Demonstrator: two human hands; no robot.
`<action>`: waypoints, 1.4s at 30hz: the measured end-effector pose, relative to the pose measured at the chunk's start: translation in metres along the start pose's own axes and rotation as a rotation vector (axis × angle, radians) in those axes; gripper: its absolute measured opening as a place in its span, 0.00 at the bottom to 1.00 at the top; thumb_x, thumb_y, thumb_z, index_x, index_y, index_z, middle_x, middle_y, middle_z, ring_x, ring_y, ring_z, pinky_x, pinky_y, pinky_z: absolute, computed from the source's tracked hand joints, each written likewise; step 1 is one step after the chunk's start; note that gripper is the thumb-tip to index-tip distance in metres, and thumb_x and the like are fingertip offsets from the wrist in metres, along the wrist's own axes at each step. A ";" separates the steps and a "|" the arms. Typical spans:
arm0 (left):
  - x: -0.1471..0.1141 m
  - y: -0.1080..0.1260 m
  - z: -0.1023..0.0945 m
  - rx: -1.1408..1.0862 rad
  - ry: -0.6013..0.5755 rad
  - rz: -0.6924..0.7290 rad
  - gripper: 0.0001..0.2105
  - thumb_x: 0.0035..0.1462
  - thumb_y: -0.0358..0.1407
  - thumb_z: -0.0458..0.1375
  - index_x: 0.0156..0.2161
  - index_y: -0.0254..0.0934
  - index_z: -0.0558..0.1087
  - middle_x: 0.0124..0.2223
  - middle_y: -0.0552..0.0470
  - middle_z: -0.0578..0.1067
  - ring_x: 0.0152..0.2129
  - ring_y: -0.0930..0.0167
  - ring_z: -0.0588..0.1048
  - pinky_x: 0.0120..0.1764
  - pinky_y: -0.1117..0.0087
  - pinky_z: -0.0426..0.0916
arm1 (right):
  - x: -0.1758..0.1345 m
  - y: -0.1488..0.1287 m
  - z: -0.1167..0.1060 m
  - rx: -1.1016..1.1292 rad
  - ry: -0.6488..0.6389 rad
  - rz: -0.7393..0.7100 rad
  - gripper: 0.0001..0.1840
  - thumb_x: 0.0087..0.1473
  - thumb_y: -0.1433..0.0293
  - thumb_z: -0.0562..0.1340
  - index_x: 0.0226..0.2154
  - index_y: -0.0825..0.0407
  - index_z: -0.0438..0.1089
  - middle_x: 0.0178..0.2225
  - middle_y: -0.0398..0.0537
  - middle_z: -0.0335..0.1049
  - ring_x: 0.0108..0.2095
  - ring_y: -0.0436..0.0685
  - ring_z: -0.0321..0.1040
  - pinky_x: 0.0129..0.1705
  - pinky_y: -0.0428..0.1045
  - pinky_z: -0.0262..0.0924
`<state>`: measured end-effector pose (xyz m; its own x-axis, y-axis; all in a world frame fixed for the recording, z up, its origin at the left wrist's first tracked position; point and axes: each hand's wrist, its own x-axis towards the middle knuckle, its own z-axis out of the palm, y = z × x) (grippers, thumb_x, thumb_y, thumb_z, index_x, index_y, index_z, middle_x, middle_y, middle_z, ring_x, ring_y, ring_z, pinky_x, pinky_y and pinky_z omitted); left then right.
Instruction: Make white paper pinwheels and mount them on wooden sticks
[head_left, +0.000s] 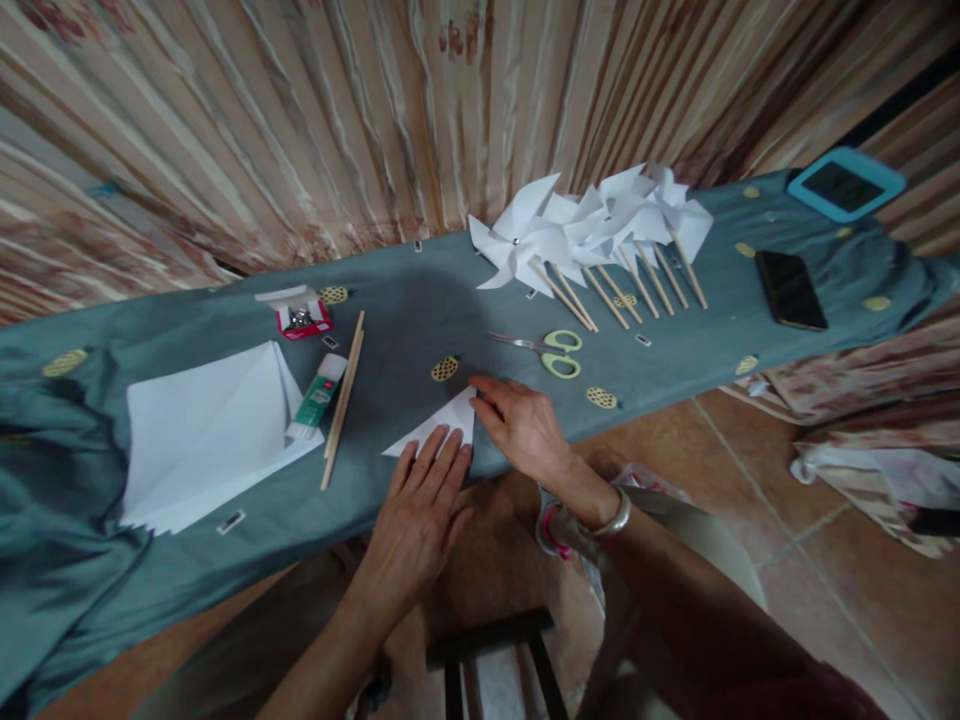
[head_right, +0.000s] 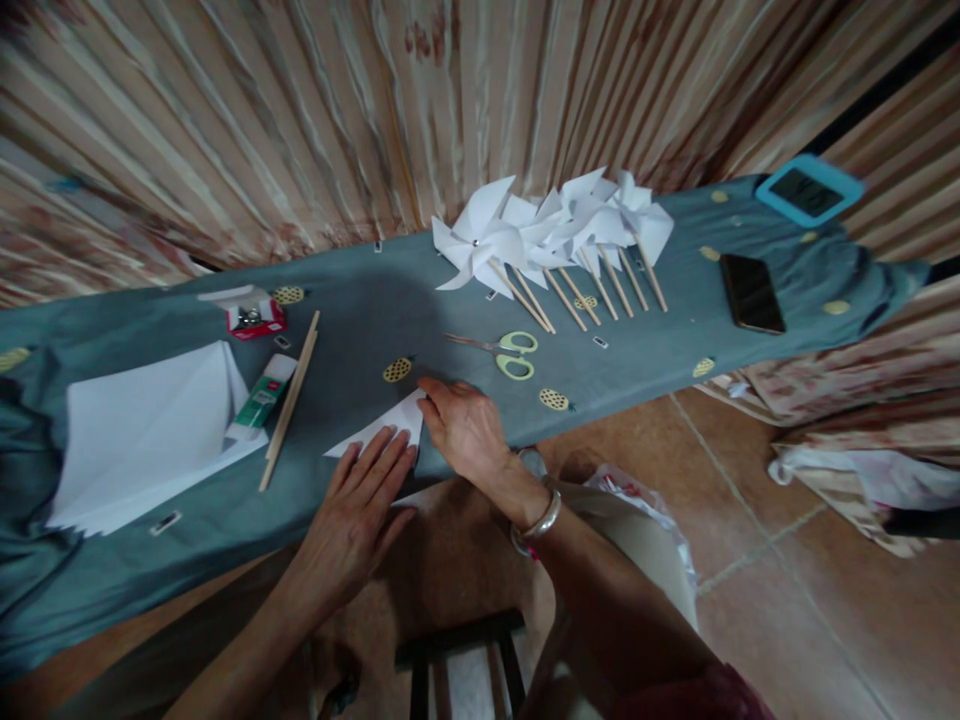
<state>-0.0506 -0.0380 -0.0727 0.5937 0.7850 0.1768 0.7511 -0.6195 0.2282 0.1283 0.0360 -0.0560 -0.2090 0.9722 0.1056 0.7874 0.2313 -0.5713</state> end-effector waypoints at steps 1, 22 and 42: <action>0.000 0.000 0.000 0.001 0.000 -0.001 0.25 0.61 0.34 0.53 0.62 0.28 0.59 0.65 0.37 0.62 0.65 0.56 0.55 0.62 0.48 0.53 | 0.000 0.000 0.000 -0.017 -0.006 -0.015 0.17 0.62 0.70 0.55 0.50 0.57 0.72 0.41 0.56 0.78 0.42 0.61 0.73 0.48 0.53 0.65; 0.002 0.000 -0.001 0.038 -0.013 0.015 0.25 0.60 0.34 0.54 0.61 0.27 0.61 0.64 0.37 0.63 0.63 0.55 0.58 0.61 0.48 0.55 | -0.003 0.001 0.000 -0.178 -0.068 -0.066 0.18 0.64 0.68 0.51 0.48 0.50 0.73 0.39 0.53 0.78 0.40 0.61 0.73 0.43 0.53 0.64; -0.002 -0.003 0.005 0.087 -0.014 0.021 0.26 0.61 0.33 0.53 0.63 0.28 0.58 0.66 0.39 0.60 0.64 0.56 0.56 0.62 0.51 0.54 | 0.000 -0.010 -0.011 -0.258 -0.185 -0.026 0.20 0.61 0.60 0.58 0.50 0.55 0.71 0.35 0.52 0.77 0.41 0.60 0.72 0.41 0.50 0.62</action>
<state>-0.0522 -0.0374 -0.0788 0.6132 0.7719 0.1675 0.7602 -0.6343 0.1402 0.1268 0.0343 -0.0407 -0.3142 0.9482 -0.0463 0.8965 0.2803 -0.3431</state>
